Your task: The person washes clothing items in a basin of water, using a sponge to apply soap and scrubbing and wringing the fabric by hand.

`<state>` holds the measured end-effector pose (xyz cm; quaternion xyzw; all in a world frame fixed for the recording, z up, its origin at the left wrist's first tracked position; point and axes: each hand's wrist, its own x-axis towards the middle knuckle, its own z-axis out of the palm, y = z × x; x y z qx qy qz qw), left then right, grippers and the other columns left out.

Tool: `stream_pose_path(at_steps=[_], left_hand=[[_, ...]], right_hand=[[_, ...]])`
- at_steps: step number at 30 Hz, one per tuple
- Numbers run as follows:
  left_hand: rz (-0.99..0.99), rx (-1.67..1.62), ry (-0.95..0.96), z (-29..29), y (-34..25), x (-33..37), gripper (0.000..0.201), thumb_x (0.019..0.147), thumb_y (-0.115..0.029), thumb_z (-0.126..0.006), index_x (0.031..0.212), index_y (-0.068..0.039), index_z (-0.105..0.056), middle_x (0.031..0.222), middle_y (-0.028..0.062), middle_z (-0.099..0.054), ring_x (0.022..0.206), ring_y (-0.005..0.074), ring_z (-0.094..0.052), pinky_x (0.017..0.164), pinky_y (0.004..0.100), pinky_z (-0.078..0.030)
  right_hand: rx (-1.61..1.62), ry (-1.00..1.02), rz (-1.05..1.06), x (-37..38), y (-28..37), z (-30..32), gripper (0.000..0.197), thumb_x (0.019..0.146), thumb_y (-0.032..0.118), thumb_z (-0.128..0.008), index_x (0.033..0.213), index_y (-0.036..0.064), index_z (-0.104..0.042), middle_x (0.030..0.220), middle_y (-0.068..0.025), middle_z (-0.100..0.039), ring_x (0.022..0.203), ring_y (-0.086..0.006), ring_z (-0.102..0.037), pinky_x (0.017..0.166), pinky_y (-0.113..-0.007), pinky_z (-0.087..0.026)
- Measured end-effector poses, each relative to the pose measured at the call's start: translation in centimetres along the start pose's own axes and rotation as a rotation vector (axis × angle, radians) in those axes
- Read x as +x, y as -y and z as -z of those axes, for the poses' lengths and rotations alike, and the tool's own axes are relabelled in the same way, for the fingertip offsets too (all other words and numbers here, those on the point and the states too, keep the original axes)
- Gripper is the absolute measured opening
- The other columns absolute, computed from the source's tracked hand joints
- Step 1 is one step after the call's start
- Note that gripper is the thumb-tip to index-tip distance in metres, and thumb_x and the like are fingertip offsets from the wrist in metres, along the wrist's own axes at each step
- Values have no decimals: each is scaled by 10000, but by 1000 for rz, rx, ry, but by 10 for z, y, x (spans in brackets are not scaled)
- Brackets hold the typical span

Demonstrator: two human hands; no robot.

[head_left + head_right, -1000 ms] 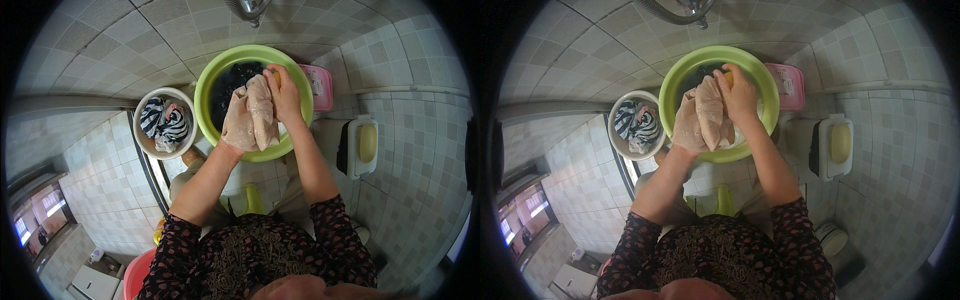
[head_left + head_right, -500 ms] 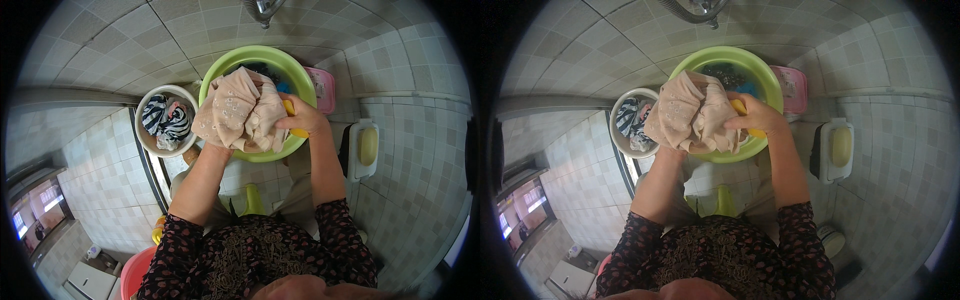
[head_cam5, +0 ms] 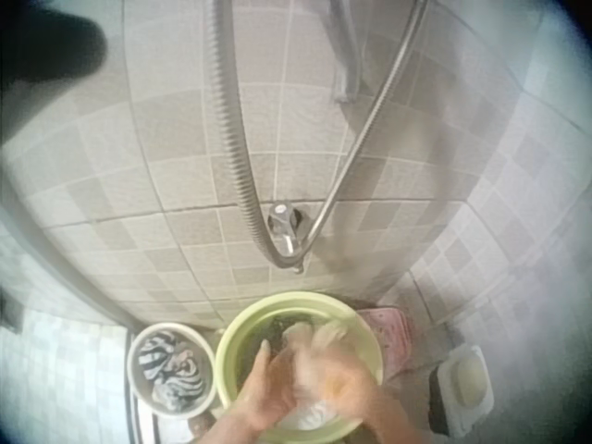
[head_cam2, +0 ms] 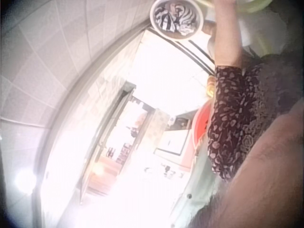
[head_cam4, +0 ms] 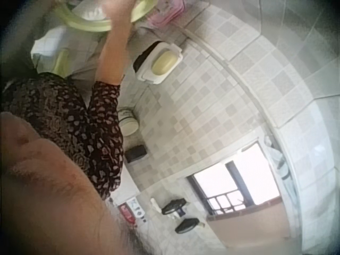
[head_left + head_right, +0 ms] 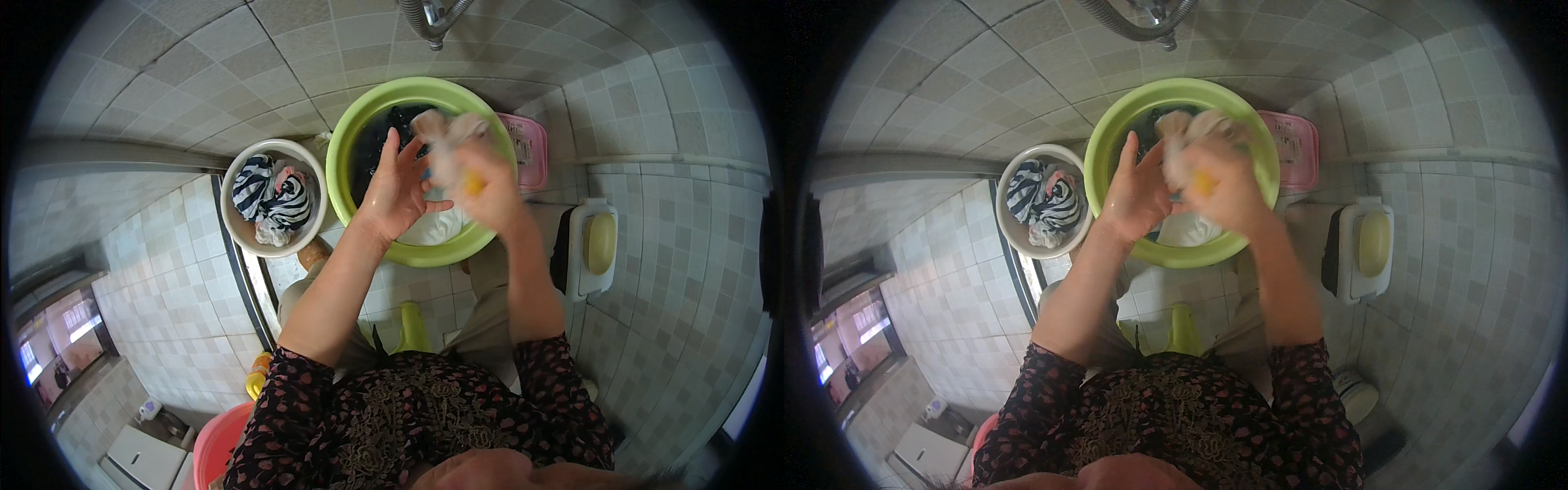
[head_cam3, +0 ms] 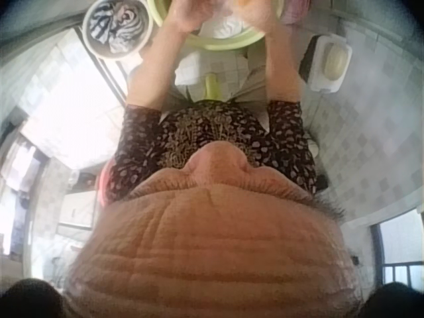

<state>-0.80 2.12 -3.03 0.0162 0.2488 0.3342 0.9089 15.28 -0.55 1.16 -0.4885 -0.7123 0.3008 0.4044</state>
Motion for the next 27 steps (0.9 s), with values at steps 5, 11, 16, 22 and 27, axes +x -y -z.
stream_pose_path(at_steps=[5,11,16,22,27], left_hand=[[-53,-167,77,9,3,6,576,931,-533,-397,1276,-76,-464,1176,134,-565,1094,287,-547,950,422,-451],[-68,-271,250,32,12,15,591,918,-577,-372,1174,-75,-550,1119,124,-600,1030,293,-582,910,436,-479],[55,-314,261,22,16,8,548,926,-529,-392,1183,-68,-542,1124,133,-592,1025,277,-581,914,403,-478],[-83,-173,122,7,19,-2,488,940,-456,-399,1208,-66,-518,1155,127,-575,1046,266,-571,927,388,-472],[-161,-91,-4,-8,32,-7,442,951,-396,-405,1229,-64,-498,1181,121,-561,1065,256,-563,937,375,-468]], right_hand=[[-222,325,263,-21,52,-47,268,642,53,-674,886,66,-563,843,-72,-490,737,-270,-551,639,-384,-466],[-66,386,100,-16,67,-38,379,697,112,-721,1007,29,-520,931,-112,-540,800,-301,-577,694,-411,-475],[-37,155,1,-17,84,-17,504,703,217,-768,1114,18,-555,1030,-113,-593,874,-282,-613,744,-391,-500],[-499,254,152,5,46,-60,496,754,379,-669,1178,134,-590,1197,-145,-557,1252,-283,-409,1074,-553,-177],[-484,254,-204,18,17,-48,490,835,449,-537,1214,140,-558,1190,-157,-569,1199,-295,-474,1055,-572,-197]])
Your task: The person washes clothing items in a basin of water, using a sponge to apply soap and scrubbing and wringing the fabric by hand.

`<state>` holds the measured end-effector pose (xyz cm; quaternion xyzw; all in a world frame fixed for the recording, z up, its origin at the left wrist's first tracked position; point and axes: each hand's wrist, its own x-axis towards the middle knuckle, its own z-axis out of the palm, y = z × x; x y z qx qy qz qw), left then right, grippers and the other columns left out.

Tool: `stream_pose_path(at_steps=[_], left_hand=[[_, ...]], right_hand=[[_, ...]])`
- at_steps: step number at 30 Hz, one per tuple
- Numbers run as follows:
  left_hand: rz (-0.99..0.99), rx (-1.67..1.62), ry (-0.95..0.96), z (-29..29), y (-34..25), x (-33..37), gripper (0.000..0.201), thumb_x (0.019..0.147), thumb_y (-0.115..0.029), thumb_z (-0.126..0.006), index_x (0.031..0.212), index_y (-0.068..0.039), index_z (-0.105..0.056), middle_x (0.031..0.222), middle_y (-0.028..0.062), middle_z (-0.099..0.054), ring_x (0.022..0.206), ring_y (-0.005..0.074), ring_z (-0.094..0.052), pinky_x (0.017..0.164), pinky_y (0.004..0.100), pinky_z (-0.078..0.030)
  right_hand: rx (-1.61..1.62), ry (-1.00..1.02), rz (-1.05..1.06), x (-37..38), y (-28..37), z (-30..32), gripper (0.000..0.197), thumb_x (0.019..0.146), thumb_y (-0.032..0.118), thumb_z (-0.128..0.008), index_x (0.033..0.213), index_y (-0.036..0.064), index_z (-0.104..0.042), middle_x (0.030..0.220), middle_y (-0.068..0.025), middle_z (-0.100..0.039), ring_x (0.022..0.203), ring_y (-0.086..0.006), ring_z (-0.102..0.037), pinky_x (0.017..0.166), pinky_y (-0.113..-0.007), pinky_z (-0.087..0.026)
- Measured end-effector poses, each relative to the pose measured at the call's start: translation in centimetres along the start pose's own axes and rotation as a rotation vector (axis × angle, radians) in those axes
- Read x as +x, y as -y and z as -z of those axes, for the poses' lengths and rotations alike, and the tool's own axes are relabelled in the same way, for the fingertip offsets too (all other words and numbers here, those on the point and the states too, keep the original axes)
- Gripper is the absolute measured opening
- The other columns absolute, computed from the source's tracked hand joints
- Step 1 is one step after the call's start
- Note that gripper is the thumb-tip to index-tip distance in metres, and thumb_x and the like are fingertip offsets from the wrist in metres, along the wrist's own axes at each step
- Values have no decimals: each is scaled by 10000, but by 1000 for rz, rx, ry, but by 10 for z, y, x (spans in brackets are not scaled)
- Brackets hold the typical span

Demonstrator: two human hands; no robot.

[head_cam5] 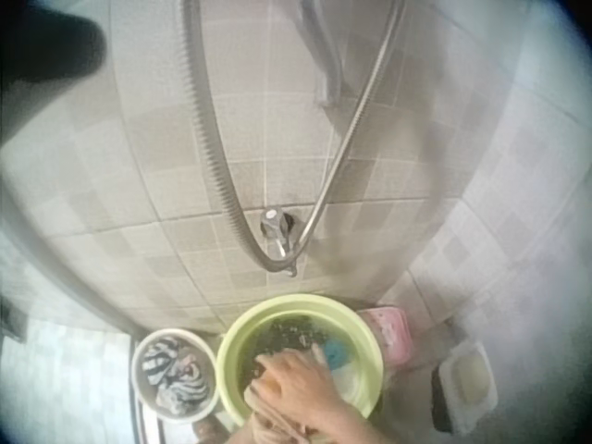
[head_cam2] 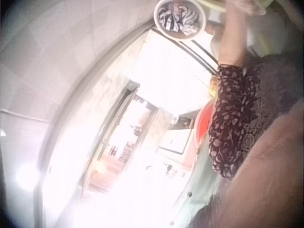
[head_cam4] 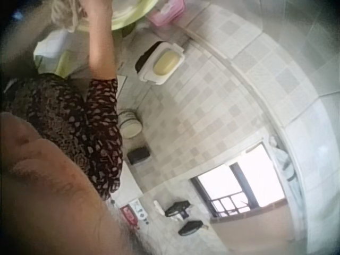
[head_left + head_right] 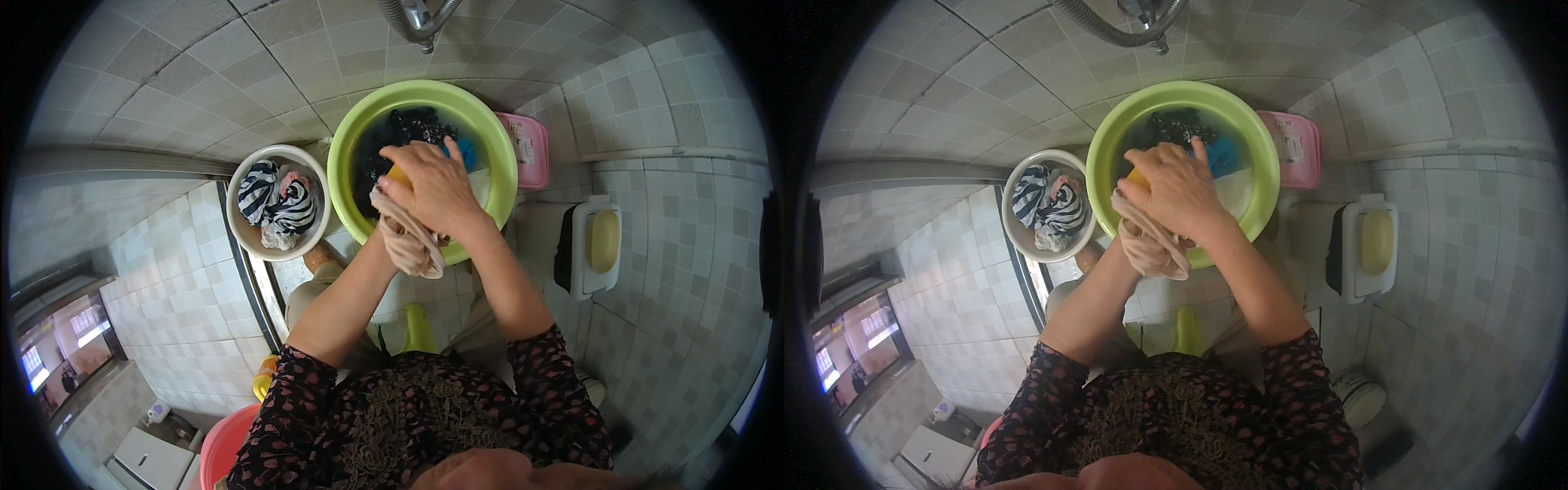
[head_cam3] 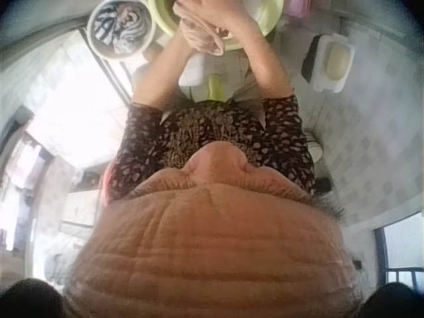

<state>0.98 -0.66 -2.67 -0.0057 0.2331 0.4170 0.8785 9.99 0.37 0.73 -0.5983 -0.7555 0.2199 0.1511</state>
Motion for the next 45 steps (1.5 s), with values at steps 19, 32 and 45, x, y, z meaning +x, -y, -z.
stream_pose_path(at_steps=[19,32,45], left_hand=[[-643,1685,132,-5,-21,-11,267,818,-135,-584,1071,-100,-504,977,53,-520,912,176,-511,783,286,-432],[60,-77,-45,-4,-6,5,358,831,-321,-643,1102,-119,-525,999,42,-578,905,202,-577,776,331,-487],[-40,344,-162,-14,-6,4,202,843,-145,-653,1029,-79,-613,918,38,-648,813,129,-618,682,302,-518]], right_hand=[[604,-604,-29,-11,-43,31,490,921,358,-505,1241,-12,-471,1006,-104,-610,799,-188,-610,639,-274,-481],[85,-118,-5,8,-17,-7,534,862,388,-543,1344,190,-424,1251,-113,-528,1228,-302,-430,1045,-540,-215],[1086,-308,-534,8,-63,2,388,959,258,-474,1295,69,-439,955,-93,-593,726,-130,-580,633,-247,-473]])
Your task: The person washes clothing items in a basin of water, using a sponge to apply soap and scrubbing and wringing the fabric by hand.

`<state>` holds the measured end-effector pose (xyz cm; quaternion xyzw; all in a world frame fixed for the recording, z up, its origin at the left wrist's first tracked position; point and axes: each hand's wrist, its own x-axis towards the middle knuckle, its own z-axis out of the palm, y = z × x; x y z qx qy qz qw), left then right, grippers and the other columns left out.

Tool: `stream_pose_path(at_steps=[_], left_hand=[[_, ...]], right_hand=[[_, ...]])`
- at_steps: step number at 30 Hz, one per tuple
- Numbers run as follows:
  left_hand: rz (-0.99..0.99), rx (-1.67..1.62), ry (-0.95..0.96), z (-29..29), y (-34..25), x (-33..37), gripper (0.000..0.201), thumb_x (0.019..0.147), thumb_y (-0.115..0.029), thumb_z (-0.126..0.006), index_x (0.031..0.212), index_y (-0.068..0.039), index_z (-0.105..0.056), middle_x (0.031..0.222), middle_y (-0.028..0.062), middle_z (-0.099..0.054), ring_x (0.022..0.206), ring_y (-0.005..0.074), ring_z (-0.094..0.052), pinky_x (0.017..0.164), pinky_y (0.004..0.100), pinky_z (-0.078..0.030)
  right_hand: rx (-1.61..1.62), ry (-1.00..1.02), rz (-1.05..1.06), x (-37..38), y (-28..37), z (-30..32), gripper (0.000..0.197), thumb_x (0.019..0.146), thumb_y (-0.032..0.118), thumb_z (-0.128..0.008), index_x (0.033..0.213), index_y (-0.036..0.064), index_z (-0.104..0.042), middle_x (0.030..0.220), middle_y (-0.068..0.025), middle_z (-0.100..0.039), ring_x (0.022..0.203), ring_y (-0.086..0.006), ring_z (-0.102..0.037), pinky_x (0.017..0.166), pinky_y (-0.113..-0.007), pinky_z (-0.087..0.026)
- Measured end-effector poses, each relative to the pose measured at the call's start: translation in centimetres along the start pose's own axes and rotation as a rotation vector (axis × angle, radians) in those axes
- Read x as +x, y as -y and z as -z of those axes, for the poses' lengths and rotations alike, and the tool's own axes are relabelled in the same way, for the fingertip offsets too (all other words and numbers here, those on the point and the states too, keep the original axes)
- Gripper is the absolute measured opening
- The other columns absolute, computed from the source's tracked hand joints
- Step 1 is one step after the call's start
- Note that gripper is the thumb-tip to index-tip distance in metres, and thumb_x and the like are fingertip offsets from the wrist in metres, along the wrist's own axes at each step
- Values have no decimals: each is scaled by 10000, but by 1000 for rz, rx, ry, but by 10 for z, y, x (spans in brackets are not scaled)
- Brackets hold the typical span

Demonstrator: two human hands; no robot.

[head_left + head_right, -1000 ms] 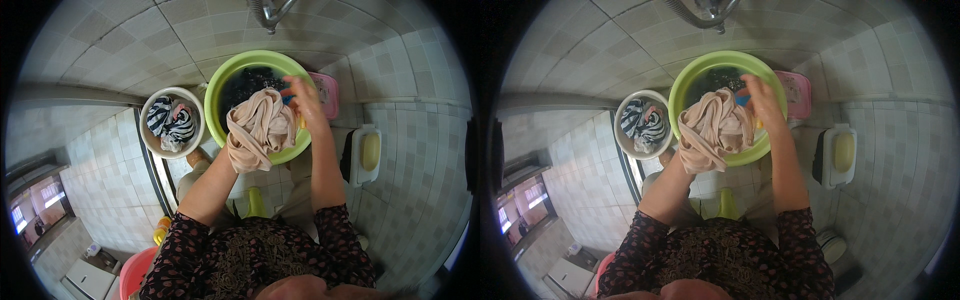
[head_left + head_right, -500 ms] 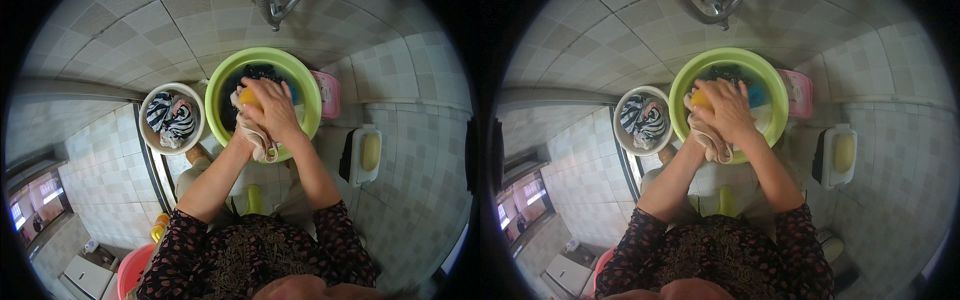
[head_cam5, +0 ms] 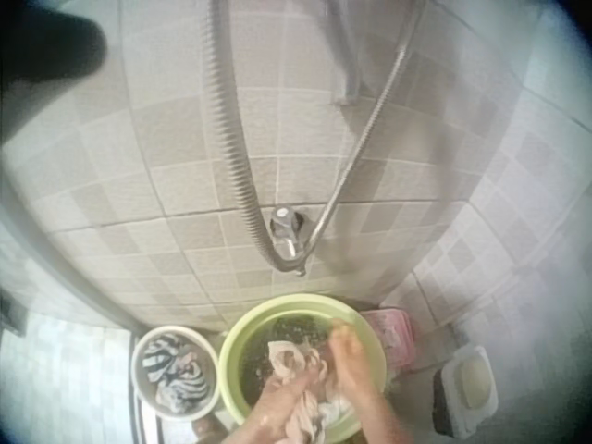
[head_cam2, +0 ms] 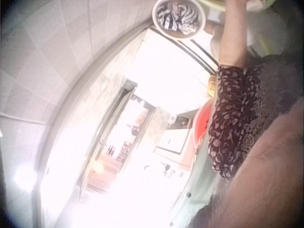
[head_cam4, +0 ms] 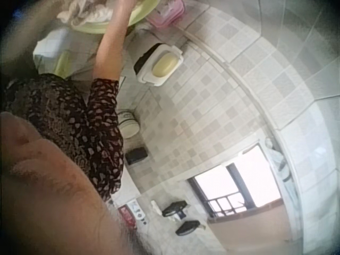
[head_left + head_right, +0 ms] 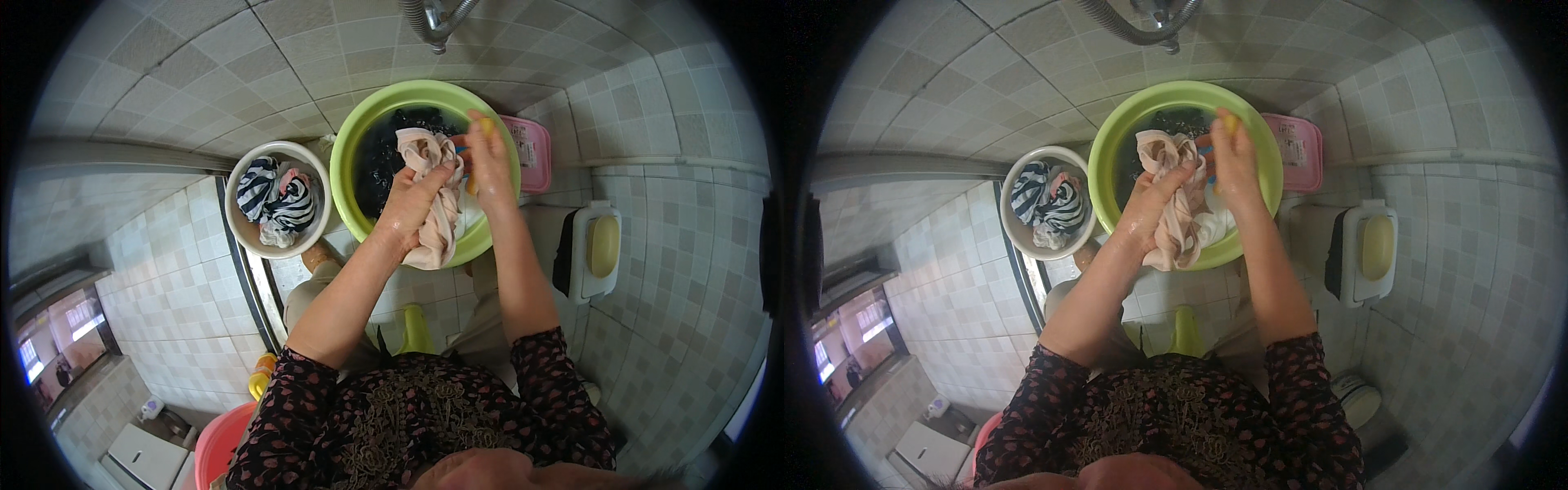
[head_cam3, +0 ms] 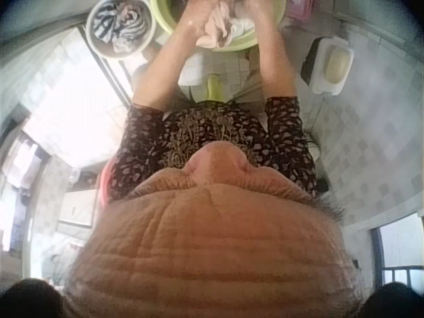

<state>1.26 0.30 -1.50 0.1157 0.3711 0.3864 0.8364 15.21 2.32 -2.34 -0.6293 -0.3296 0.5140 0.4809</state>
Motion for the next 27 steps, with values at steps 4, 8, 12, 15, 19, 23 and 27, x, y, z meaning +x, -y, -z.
stream_pose_path(at_steps=[4,8,12,15,19,23,27], left_hand=[[-202,338,-18,13,15,8,253,809,-117,-647,1052,-52,-614,932,49,-661,813,139,-619,689,308,-497],[-676,1111,-6,20,26,3,245,753,-144,-627,964,-21,-604,887,175,-658,833,348,-637,707,399,-501],[-499,1053,47,19,37,-1,196,764,-114,-625,919,3,-599,812,157,-651,787,294,-629,696,367,-499],[-327,834,96,13,34,-3,153,827,-61,-608,970,-5,-610,872,51,-657,822,87,-597,714,281,-492],[-155,319,127,0,25,-5,185,867,-111,-605,1037,-40,-588,934,51,-654,844,125,-622,739,294,-514],[-56,-45,-62,-4,-8,1,287,893,-210,-573,1142,-74,-533,1036,87,-636,900,201,-640,778,346,-532],[48,-213,-209,22,-5,21,306,918,-299,-511,1128,-78,-540,1016,86,-632,891,216,-636,784,370,-525]], right_hand=[[-80,-162,671,-20,24,-8,397,927,251,-525,1266,59,-448,983,-87,-589,780,-123,-583,587,-212,-468],[-1028,296,886,-38,23,-23,316,865,301,-581,1088,78,-555,1022,-112,-603,937,-280,-569,652,-374,-476],[-961,337,349,-36,24,-18,231,881,285,-571,967,70,-565,946,-108,-599,900,-300,-560,769,-359,-444],[-814,406,-3,-14,30,-8,279,901,334,-559,967,63,-570,905,-60,-610,825,-195,-563,746,-299,-448],[-293,316,115,6,7,24,319,940,358,-511,1032,61,-584,818,-7,-584,635,-113,-515,580,-269,-432],[-117,78,-103,-5,25,36,330,928,356,-532,1060,57,-586,773,-26,-558,553,-65,-438,496,-231,-379],[-314,-169,465,-14,15,22,336,882,279,-610,1126,56,-549,816,-51,-601,635,-167,-561,542,-297,-462]])
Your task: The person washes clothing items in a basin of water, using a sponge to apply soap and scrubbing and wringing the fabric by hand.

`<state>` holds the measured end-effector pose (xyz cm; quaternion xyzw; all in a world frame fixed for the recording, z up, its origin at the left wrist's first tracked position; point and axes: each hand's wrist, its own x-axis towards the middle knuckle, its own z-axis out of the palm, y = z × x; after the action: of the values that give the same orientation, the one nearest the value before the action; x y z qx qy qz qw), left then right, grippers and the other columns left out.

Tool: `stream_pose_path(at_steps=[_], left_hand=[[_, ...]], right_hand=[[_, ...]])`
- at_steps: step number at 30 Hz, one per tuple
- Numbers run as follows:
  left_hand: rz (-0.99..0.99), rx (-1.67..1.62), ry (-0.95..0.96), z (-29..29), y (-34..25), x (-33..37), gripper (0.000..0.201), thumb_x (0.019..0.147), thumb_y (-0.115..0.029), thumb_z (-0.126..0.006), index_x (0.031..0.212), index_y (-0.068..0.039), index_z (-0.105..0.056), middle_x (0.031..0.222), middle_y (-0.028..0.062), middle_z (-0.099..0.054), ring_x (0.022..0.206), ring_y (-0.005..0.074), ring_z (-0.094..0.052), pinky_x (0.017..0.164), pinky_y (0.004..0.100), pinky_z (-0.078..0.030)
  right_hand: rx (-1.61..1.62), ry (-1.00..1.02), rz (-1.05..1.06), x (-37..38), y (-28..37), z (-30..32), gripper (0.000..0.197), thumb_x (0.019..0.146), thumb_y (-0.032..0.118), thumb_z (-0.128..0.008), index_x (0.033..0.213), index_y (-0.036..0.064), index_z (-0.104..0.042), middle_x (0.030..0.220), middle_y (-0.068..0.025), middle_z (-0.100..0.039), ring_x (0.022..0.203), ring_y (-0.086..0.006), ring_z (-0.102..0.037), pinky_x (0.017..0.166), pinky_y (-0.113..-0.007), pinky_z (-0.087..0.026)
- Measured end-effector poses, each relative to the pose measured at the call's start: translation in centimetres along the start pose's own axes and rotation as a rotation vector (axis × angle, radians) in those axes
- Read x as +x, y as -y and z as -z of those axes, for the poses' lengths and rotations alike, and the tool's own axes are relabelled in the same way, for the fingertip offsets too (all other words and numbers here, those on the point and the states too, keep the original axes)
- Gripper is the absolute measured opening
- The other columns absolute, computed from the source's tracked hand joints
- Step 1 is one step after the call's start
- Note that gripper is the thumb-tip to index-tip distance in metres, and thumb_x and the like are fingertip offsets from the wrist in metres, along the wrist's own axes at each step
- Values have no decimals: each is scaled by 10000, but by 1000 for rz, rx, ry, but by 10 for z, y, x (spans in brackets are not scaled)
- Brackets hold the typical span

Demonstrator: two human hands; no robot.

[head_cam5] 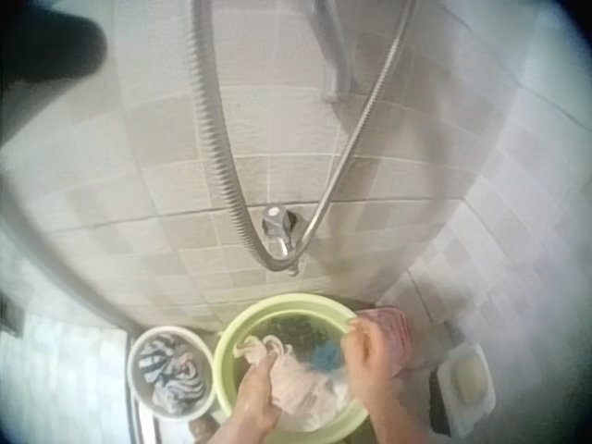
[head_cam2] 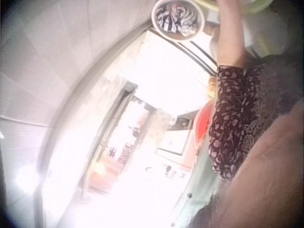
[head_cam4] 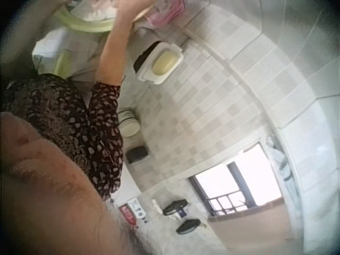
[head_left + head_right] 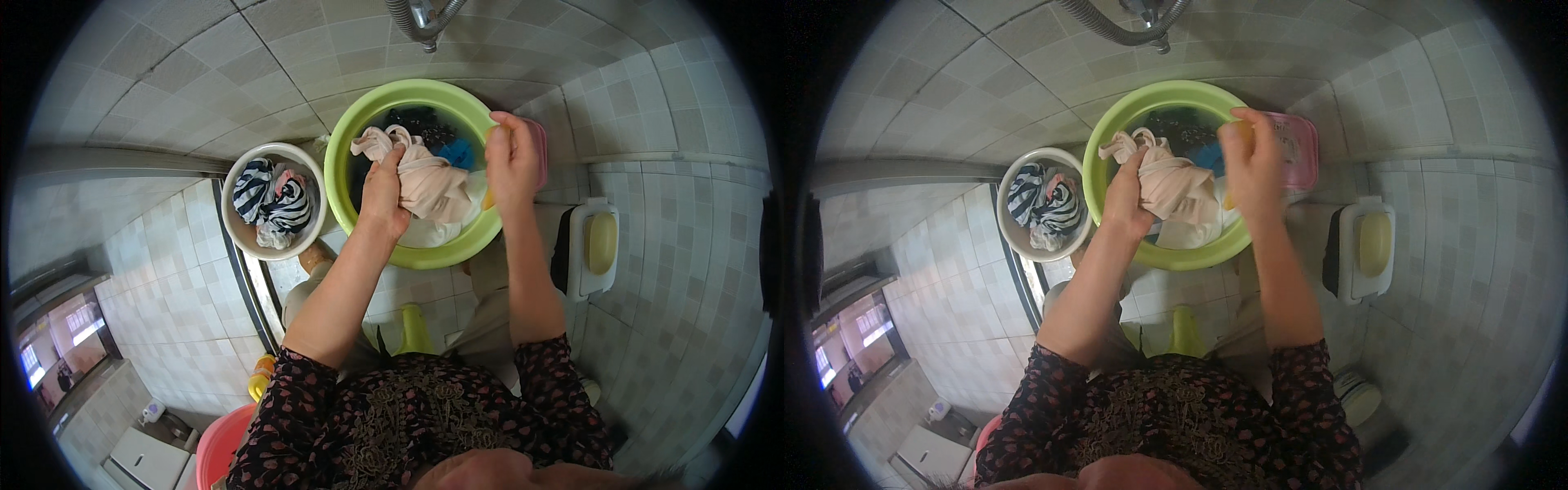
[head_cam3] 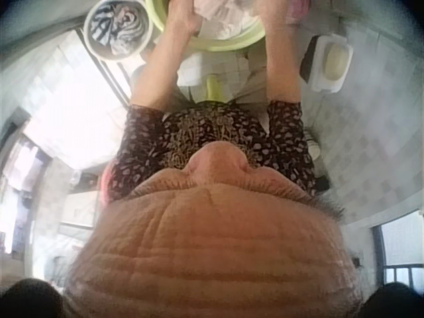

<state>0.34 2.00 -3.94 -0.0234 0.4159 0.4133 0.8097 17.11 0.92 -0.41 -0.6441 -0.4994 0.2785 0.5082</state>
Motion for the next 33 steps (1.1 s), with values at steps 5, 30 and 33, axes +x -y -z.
stream_pose_path(at_steps=[5,30,33], left_hand=[[-5,-23,40,7,14,-3,303,935,-291,-459,1142,-83,-535,1023,61,-630,932,212,-615,816,355,-499],[10,-41,258,-23,24,-10,363,912,-329,-473,1130,-52,-559,1069,121,-632,962,274,-612,915,405,-476],[39,-40,230,-23,23,-13,361,922,-313,-455,1155,-55,-552,1102,127,-616,1010,283,-588,955,422,-446]], right_hand=[[-333,95,437,-34,19,-54,454,841,283,-642,1196,32,-511,905,-182,-630,765,-301,-626,602,-392,-491],[-985,-212,-139,-39,-67,232,366,891,340,-531,1140,74,-564,1138,-164,-590,967,-327,-599,813,-387,-477],[-1131,-147,-356,-67,-117,288,431,869,360,-555,1191,76,-516,1132,-166,-580,1004,-364,-564,846,-426,-459]])
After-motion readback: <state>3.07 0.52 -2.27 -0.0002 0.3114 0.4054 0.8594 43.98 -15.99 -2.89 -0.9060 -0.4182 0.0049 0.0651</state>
